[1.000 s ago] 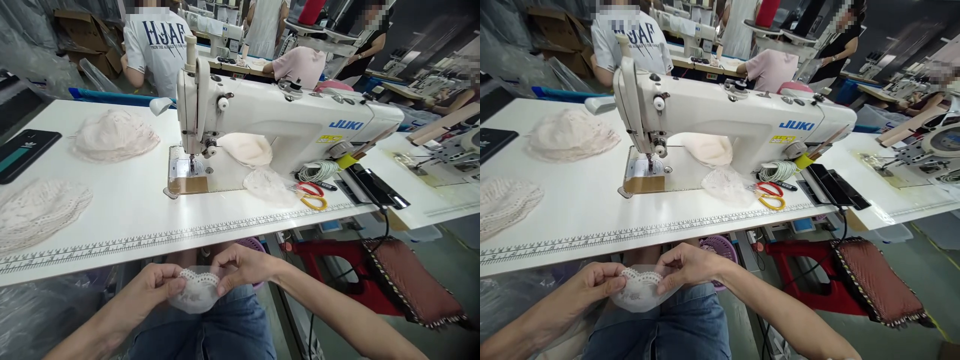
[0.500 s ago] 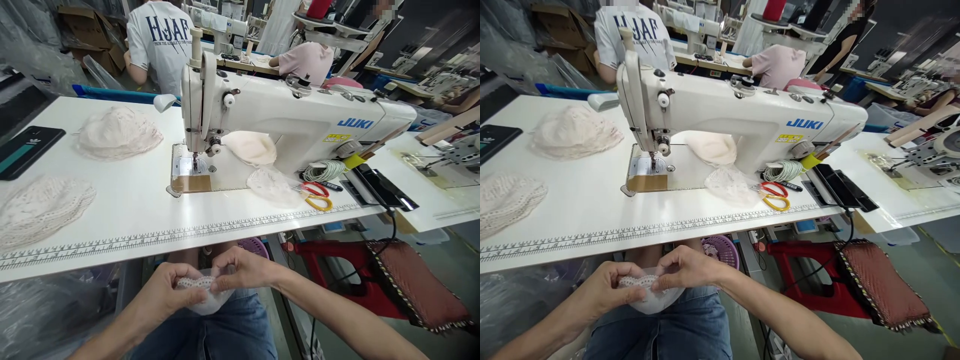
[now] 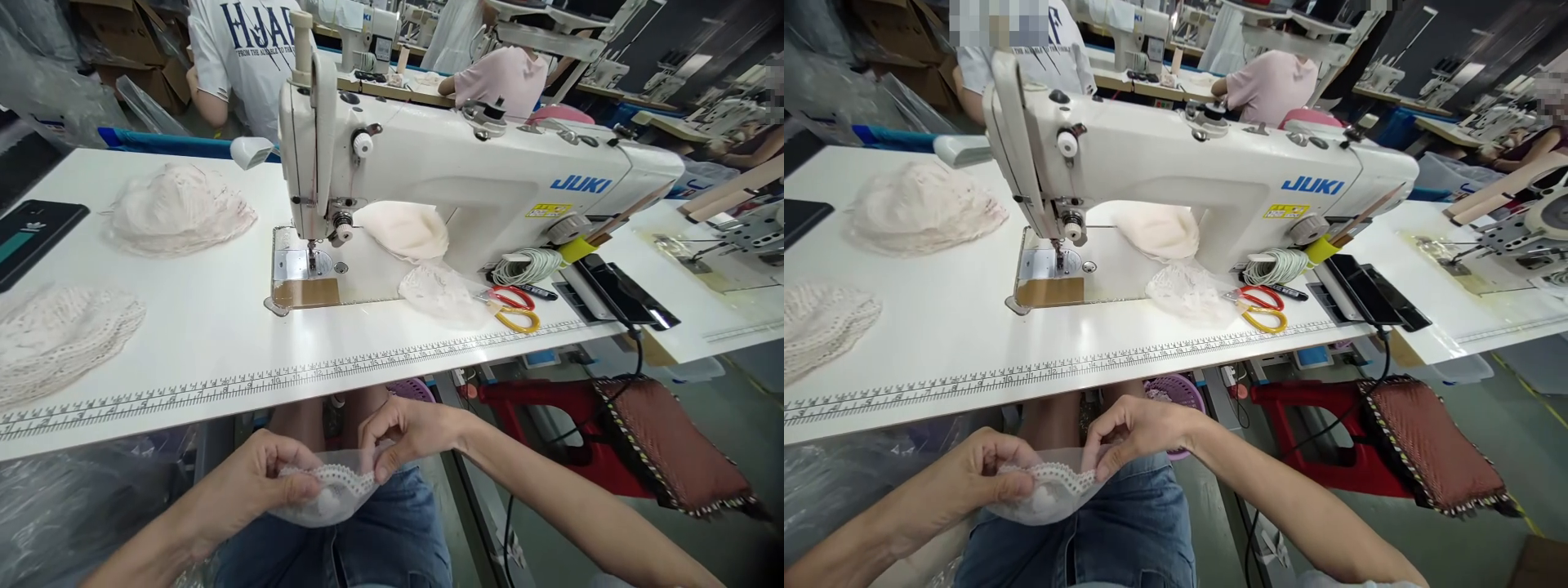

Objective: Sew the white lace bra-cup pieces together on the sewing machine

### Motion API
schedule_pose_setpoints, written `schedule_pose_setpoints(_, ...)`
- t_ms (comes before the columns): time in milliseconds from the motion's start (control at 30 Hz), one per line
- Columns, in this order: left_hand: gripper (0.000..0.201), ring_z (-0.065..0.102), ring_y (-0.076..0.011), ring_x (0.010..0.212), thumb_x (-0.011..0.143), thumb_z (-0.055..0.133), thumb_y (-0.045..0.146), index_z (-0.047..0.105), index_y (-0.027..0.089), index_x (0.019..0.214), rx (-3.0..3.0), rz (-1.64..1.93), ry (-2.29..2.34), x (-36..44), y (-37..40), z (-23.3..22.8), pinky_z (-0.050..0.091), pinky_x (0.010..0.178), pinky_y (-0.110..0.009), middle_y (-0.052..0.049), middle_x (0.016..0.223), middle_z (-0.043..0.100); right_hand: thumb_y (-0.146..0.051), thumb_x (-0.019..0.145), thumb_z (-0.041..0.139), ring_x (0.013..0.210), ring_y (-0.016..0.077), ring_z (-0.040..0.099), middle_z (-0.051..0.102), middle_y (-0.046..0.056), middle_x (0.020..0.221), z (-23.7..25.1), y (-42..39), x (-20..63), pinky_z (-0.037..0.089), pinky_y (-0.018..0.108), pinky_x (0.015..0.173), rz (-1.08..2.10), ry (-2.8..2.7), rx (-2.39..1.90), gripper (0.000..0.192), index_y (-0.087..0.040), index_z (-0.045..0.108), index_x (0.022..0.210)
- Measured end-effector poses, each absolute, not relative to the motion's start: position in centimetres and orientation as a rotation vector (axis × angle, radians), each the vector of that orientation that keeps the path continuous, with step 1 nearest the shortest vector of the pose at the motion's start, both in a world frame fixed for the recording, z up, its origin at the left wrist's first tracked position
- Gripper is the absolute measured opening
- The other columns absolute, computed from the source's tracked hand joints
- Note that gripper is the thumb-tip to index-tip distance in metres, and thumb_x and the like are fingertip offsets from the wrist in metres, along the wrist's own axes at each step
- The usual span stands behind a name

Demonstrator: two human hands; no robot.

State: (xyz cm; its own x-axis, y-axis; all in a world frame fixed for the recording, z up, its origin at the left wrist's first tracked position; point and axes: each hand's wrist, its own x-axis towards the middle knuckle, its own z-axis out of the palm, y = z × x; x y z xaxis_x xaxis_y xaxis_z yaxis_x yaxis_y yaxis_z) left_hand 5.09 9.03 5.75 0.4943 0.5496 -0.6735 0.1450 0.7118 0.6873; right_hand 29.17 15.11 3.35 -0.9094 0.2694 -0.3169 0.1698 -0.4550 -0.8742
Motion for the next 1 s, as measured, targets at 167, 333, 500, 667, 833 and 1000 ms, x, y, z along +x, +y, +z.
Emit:
schedule_pose_setpoints(167, 0.028, 0.059, -0.0156, 0.062, 0.066, 0.075, 0.039, 0.074, 0.013, 0.078, 0.774, 0.230, 1.005, 5.6, 9.3, 5.8, 0.043, 0.063, -0.024, -0.006, 0.069, 0.071, -0.045, 0.056, 0.078, 0.071, 0.0106, 0.056, 0.062, 0.002, 0.078, 3.8, 14.4, 29.2, 0.046, 0.023, 0.071, 2.561, -1.639, -0.700, 0.046, -0.011, 0.069, 0.085)
schedule_pose_setpoints(333, 0.026, 0.047, -0.0101, 0.053, 0.072, 0.070, 0.039, 0.072, 0.013, 0.077, 0.867, 0.224, 1.001, 6.2, 9.7, 6.5, 0.034, 0.054, -0.020, 0.000, 0.057, 0.062, -0.040, 0.055, 0.081, 0.062, 0.0078, 0.052, 0.060, -0.003, 0.071, 4.1, 13.5, 27.3, 0.042, 0.018, 0.058, 2.464, -1.647, -0.849, 0.042, -0.013, 0.065, 0.083)
schedule_pose_setpoints(500, 0.026, 0.042, -0.0092, 0.051, 0.069, 0.070, 0.039, 0.064, 0.014, 0.076, 0.865, 0.250, 1.054, 6.1, 9.4, 6.3, 0.029, 0.053, -0.020, 0.004, 0.056, 0.056, -0.042, 0.060, 0.078, 0.054, 0.0050, 0.044, 0.053, -0.005, 0.061, 4.1, 13.4, 26.6, 0.034, 0.015, 0.048, 2.383, -1.714, -0.913, 0.038, -0.011, 0.063, 0.075)
schedule_pose_setpoints(667, 0.023, 0.034, -0.0075, 0.047, 0.071, 0.068, 0.036, 0.060, 0.015, 0.077, 0.893, 0.265, 1.022, 6.2, 9.1, 5.6, 0.023, 0.049, -0.020, 0.007, 0.050, 0.047, -0.043, 0.061, 0.078, 0.055, 0.0052, 0.043, 0.051, -0.005, 0.061, 4.0, 13.2, 26.6, 0.033, 0.015, 0.048, 2.409, -1.712, -0.884, 0.038, -0.012, 0.061, 0.076)
schedule_pose_setpoints(833, 0.024, 0.047, -0.0100, 0.054, 0.069, 0.070, 0.034, 0.057, 0.016, 0.078, 0.833, 0.325, 1.013, 5.5, 8.9, 5.2, 0.031, 0.055, -0.020, 0.004, 0.060, 0.060, -0.042, 0.065, 0.075, 0.052, 0.0051, 0.042, 0.051, -0.005, 0.059, 4.3, 13.1, 26.5, 0.035, 0.016, 0.050, 2.403, -1.619, -0.901, 0.035, -0.011, 0.060, 0.072)
schedule_pose_setpoints(1000, 0.025, 0.058, -0.0148, 0.068, 0.068, 0.073, 0.033, 0.063, 0.014, 0.080, 0.835, 0.384, 1.049, 4.8, 8.3, 5.1, 0.039, 0.065, -0.022, -0.002, 0.074, 0.070, -0.041, 0.069, 0.073, 0.051, 0.0043, 0.036, 0.047, -0.006, 0.057, 4.3, 13.2, 27.2, 0.031, 0.016, 0.048, 2.334, -1.689, -0.970, 0.032, -0.012, 0.059, 0.070)
